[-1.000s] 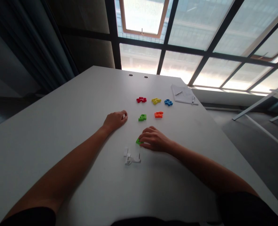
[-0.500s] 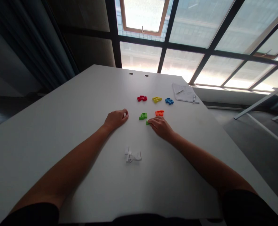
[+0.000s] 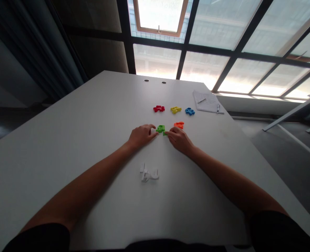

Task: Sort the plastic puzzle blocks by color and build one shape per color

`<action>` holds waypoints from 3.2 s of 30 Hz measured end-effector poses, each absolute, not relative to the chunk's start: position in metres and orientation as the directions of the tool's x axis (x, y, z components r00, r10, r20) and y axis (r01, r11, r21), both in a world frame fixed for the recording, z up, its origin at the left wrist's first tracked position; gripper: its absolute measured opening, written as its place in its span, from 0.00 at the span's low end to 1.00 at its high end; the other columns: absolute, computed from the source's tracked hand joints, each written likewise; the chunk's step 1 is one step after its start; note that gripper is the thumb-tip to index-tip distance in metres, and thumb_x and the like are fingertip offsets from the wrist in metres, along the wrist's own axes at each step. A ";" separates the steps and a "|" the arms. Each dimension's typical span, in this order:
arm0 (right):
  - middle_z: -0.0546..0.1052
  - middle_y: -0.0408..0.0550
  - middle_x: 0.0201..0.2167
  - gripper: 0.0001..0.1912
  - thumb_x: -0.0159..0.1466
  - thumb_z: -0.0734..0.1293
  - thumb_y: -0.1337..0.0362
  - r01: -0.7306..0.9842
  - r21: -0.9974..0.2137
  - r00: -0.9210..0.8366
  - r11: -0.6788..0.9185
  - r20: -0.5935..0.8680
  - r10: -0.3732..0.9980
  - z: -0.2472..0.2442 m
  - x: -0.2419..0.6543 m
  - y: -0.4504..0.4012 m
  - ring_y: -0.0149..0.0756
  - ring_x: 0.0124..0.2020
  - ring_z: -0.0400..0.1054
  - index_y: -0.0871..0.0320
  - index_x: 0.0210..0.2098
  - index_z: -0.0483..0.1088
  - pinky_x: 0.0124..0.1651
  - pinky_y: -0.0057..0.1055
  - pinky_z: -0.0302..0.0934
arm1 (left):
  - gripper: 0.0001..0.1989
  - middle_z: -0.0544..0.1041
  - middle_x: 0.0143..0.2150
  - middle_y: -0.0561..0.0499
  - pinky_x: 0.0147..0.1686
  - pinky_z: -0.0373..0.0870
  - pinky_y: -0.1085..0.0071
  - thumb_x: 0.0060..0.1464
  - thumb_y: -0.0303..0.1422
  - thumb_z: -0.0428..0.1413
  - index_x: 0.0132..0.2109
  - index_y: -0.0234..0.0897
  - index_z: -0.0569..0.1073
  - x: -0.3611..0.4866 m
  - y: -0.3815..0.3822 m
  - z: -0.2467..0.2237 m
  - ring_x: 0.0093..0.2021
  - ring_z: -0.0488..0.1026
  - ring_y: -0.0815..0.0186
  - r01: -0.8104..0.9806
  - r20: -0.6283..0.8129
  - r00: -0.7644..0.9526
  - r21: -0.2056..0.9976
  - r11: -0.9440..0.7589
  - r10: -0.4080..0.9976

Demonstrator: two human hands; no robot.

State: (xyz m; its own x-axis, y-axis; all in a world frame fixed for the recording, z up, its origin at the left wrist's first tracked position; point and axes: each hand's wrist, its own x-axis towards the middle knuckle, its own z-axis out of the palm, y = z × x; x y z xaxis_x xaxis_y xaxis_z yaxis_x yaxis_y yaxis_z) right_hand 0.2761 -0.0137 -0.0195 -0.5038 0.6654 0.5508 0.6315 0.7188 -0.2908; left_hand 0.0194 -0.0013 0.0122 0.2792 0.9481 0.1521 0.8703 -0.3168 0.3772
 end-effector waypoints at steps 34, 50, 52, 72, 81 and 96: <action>0.82 0.50 0.43 0.07 0.74 0.67 0.58 0.148 -0.185 -0.883 0.971 0.417 0.215 0.019 0.241 -0.089 0.40 0.43 0.73 0.52 0.45 0.76 0.54 0.40 0.65 | 0.17 0.82 0.40 0.50 0.39 0.69 0.66 0.65 0.42 0.56 0.58 0.43 0.72 0.027 -0.010 0.011 0.38 0.79 0.58 0.886 0.181 0.249 0.354 -0.299 0.951; 0.79 0.53 0.50 0.16 0.66 0.73 0.63 0.642 -0.425 -0.755 0.638 -0.209 0.621 0.061 0.328 -0.025 0.39 0.40 0.76 0.55 0.53 0.78 0.43 0.34 0.68 | 0.15 0.83 0.40 0.52 0.36 0.69 0.67 0.64 0.40 0.56 0.57 0.45 0.74 0.023 -0.007 0.006 0.39 0.80 0.59 0.873 0.230 0.276 0.346 -0.343 0.933; 0.80 0.53 0.51 0.19 0.64 0.74 0.62 0.728 -0.426 -0.668 0.537 -0.264 0.696 0.063 0.355 -0.009 0.42 0.43 0.77 0.54 0.55 0.78 0.47 0.37 0.70 | 0.16 0.83 0.40 0.52 0.36 0.69 0.67 0.64 0.40 0.56 0.57 0.45 0.75 0.023 -0.007 0.006 0.39 0.79 0.59 0.873 0.229 0.279 0.344 -0.346 0.933; 0.80 0.62 0.52 0.24 0.68 0.69 0.58 0.953 -0.149 -0.224 0.264 0.242 0.944 0.025 0.447 0.036 0.51 0.51 0.76 0.62 0.60 0.75 0.57 0.45 0.70 | 0.17 0.84 0.40 0.47 0.39 0.69 0.64 0.66 0.42 0.51 0.55 0.45 0.79 -0.018 0.008 0.012 0.41 0.81 0.54 0.940 0.242 0.278 0.129 -0.315 0.930; 0.83 0.55 0.53 0.19 0.67 0.68 0.68 0.892 -0.263 -0.326 0.367 0.187 0.927 0.018 0.437 0.036 0.41 0.43 0.79 0.58 0.57 0.78 0.53 0.38 0.72 | 0.17 0.84 0.42 0.48 0.40 0.70 0.65 0.66 0.42 0.50 0.54 0.48 0.79 -0.030 0.016 0.007 0.41 0.81 0.55 0.953 0.212 0.226 0.157 -0.261 0.951; 0.82 0.58 0.54 0.22 0.67 0.63 0.70 0.948 -0.218 -0.158 0.231 0.306 0.939 0.028 0.419 0.028 0.45 0.46 0.78 0.61 0.57 0.77 0.59 0.41 0.69 | 0.16 0.85 0.43 0.48 0.41 0.71 0.67 0.66 0.42 0.51 0.54 0.48 0.78 -0.030 0.015 0.010 0.42 0.81 0.56 0.953 0.194 0.207 0.180 -0.242 0.959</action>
